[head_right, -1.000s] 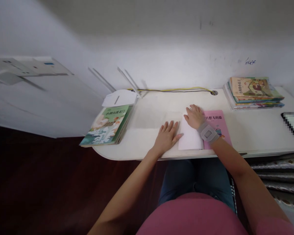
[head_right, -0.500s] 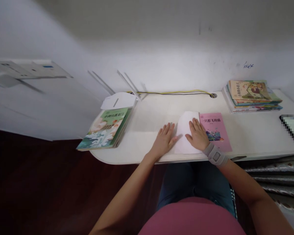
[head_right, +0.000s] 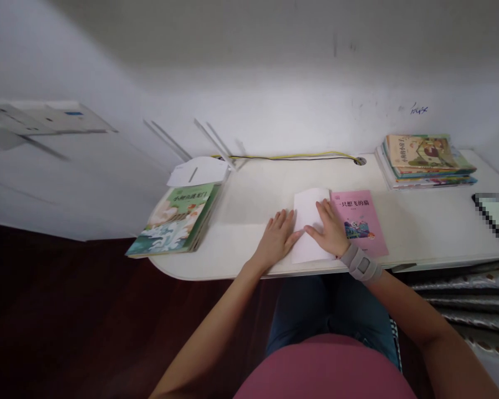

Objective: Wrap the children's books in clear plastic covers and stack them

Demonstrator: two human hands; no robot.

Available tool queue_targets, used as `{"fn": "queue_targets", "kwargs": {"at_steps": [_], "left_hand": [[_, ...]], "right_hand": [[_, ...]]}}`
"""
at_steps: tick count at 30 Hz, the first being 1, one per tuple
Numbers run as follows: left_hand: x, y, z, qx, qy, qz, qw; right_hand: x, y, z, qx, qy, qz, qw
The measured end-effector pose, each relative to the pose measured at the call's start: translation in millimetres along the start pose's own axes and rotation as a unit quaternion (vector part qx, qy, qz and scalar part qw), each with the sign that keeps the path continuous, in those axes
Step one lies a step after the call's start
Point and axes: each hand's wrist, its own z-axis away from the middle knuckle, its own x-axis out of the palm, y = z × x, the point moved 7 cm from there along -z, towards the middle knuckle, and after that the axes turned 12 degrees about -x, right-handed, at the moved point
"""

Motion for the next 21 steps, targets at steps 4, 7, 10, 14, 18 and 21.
{"fn": "queue_targets", "kwargs": {"at_steps": [4,7,10,14,18,21], "left_hand": [[-2.3,-4,1,-0.001,0.001,0.051,0.999],[-6.7,-17,6,-0.012,0.032,0.112,0.993],[-16.7,-38,14,-0.061,0.102,0.149,0.982],[-31.4,-61,25,-0.154,0.145,0.155,0.965],[-29.3,-67,32,-0.246,0.047,0.155,0.956],[-28.9,-64,32,-0.245,0.022,0.168,0.955]], "right_hand": [[1,7,1,0.022,0.031,-0.079,0.996],[8,-2,0,-0.011,0.010,-0.034,0.999],[13,-14,-1,-0.040,-0.022,0.023,0.999],[19,-24,-1,-0.048,-0.077,0.087,0.992],[29,-30,-3,-0.059,-0.133,0.148,0.978],[35,-33,-5,-0.082,-0.160,0.172,0.969]]}}
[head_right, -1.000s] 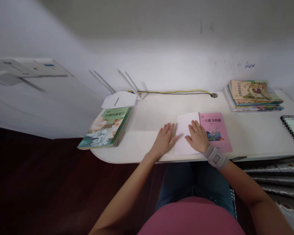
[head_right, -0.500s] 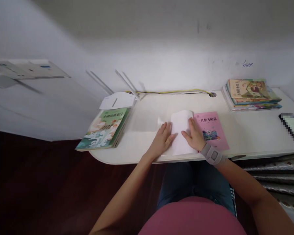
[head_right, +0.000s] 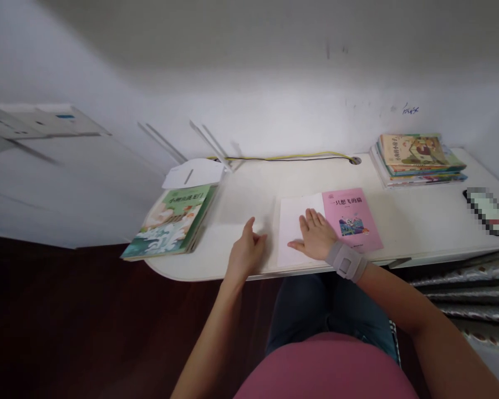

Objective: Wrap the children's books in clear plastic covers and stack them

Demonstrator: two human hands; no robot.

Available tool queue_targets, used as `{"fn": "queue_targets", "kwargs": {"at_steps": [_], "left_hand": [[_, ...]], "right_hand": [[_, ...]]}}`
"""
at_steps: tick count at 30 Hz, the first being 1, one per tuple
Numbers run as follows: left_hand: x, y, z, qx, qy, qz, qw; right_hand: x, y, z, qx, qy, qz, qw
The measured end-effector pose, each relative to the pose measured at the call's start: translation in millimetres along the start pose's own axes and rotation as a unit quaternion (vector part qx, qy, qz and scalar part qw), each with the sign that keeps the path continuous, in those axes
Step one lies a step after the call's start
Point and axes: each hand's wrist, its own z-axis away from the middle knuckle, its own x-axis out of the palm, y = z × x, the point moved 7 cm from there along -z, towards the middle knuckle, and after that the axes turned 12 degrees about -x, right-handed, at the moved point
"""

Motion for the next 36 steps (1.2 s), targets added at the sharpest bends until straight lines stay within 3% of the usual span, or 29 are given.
{"fn": "queue_targets", "kwargs": {"at_steps": [4,7,11,14,15,17,19,21,23,25,27,30,33,36], "left_hand": [[-7.2,6,0,0.037,-0.018,0.149,0.988],[-21.1,15,10,0.052,-0.033,0.311,0.948],[-36.6,49,39,0.104,-0.042,0.484,0.868],[-30.4,88,58,0.185,-0.074,0.538,0.819],[-23.8,101,62,0.217,-0.084,0.521,0.821],[-2.4,126,67,0.277,-0.095,0.417,0.860],[29.4,145,67,0.311,-0.092,0.237,0.916],[63.5,154,61,0.309,-0.083,0.050,0.946],[92.0,158,56,0.292,-0.084,-0.094,0.948],[112.6,157,52,0.279,-0.100,-0.193,0.936],[123.1,157,51,0.276,-0.119,-0.248,0.921],[119.8,160,41,0.287,-0.118,-0.262,0.914],[101.4,165,6,0.236,-0.068,-0.223,0.943],[91.1,167,-41,0.136,-0.062,-0.159,0.976]], "right_hand": [[-1,-15,11,-0.094,-0.009,-0.010,0.995],[-1,-31,36,-0.153,0.013,-0.042,0.987],[-6,-21,74,-0.052,0.153,-0.127,0.979],[-13,4,100,0.020,0.250,-0.254,0.934],[-16,14,107,0.040,0.268,-0.297,0.916],[-23,37,119,0.085,0.281,-0.366,0.883],[-28,58,128,0.128,0.264,-0.425,0.856],[-27,75,135,0.156,0.230,-0.486,0.829],[-22,91,140,0.179,0.199,-0.540,0.798],[-20,111,146,0.210,0.189,-0.549,0.787],[-23,135,153,0.252,0.186,-0.466,0.827],[-42,169,164,0.325,0.179,-0.200,0.907],[-55,183,162,0.350,0.145,-0.041,0.924],[-57,183,150,0.344,0.108,-0.034,0.932]]}}
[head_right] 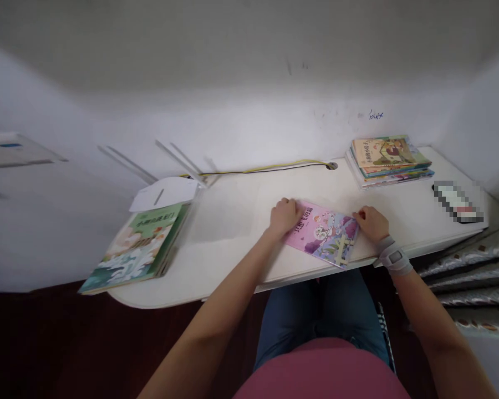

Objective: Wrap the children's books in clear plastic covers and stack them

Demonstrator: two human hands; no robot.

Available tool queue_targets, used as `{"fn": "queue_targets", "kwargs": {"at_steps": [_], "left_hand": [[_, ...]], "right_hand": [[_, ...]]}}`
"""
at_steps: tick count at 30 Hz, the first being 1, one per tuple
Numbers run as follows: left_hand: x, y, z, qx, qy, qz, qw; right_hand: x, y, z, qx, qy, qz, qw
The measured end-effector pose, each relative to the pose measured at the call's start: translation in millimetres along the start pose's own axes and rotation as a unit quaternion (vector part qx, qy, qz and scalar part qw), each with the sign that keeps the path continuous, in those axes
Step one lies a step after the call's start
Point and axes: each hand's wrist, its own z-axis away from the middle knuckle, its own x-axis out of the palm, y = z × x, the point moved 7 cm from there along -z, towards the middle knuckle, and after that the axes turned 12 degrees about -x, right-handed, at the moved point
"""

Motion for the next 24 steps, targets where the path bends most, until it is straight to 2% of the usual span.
{"fn": "queue_targets", "kwargs": {"at_steps": [3,6,11,15,19,24], "left_hand": [[2.0,3,-35,-0.019,-0.045,0.037,0.998],[7.4,13,-49,-0.011,-0.053,0.057,0.997],[12.5,21,-40,-0.024,0.013,0.076,0.997],[10.5,12,-31,-0.034,0.054,0.075,0.995],[3.6,-6,-32,-0.047,0.064,0.071,0.994],[-4.8,-30,-30,-0.078,0.077,0.067,0.992]], "right_hand": [[-2,1,0,0.054,-0.035,0.008,0.998],[-7,9,7,0.104,-0.052,0.016,0.993],[-7,10,12,0.063,-0.051,0.007,0.997],[0,2,-7,0.026,-0.071,0.027,0.997],[9,-21,-39,0.014,-0.070,0.055,0.996],[21,-60,-70,0.008,-0.035,0.102,0.994]]}}
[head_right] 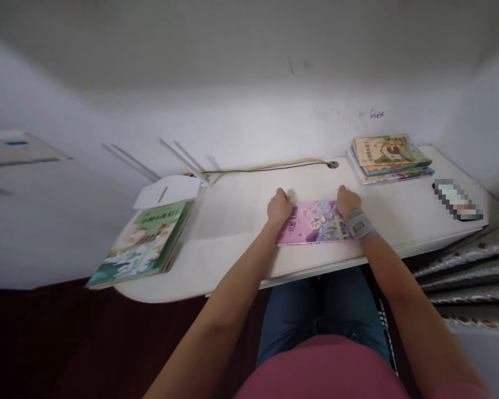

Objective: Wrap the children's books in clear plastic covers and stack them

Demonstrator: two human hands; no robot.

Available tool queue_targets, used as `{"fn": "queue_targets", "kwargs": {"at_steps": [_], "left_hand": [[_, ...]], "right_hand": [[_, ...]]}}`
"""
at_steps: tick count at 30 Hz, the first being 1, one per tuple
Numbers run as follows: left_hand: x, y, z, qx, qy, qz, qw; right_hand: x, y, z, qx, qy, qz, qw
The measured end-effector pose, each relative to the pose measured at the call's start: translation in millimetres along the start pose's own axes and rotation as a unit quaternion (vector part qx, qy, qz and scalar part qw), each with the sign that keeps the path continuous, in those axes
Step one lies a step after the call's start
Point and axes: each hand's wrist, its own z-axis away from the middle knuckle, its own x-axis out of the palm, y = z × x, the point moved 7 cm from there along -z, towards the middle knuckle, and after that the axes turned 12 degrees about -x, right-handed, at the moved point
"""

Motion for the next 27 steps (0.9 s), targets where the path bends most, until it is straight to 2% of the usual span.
{"fn": "queue_targets", "kwargs": {"at_steps": [4,7,8,10,12,15,17,20,22,24,27], "left_hand": [[-12.7,-1,13,-0.009,0.040,-0.001,0.999],[-18.0,25,35,0.098,0.088,-0.040,0.990],[-13.5,36,45,0.149,0.081,-0.059,0.984],[3.9,53,61,0.223,0.026,-0.091,0.970],[21.9,60,72,0.246,-0.023,-0.111,0.963],[38.4,60,77,0.234,-0.043,-0.126,0.963],[43.1,58,77,0.224,-0.045,-0.129,0.965],[44.3,58,76,0.230,-0.045,-0.130,0.964],[44.6,59,77,0.253,-0.054,-0.139,0.956],[43.3,56,77,0.284,-0.068,-0.145,0.945],[32.0,37,66,0.281,-0.068,-0.133,0.948]], "right_hand": [[2,-16,-7,-0.019,0.019,0.020,0.999],[4,-18,-4,-0.035,0.028,0.028,0.999],[4,-18,-3,-0.038,0.029,0.030,0.998],[5,-16,-2,-0.044,0.030,0.032,0.998],[2,-12,-3,-0.050,0.027,0.032,0.998],[-8,-8,-6,-0.054,0.022,0.030,0.998],[-17,-14,-7,-0.056,0.033,0.034,0.997],[-22,-50,-2,-0.121,0.077,0.010,0.990],[-13,-81,8,-0.214,0.088,-0.044,0.972],[2,-99,21,-0.278,0.075,-0.073,0.955],[21,-90,36,-0.299,0.055,-0.045,0.952]]}}
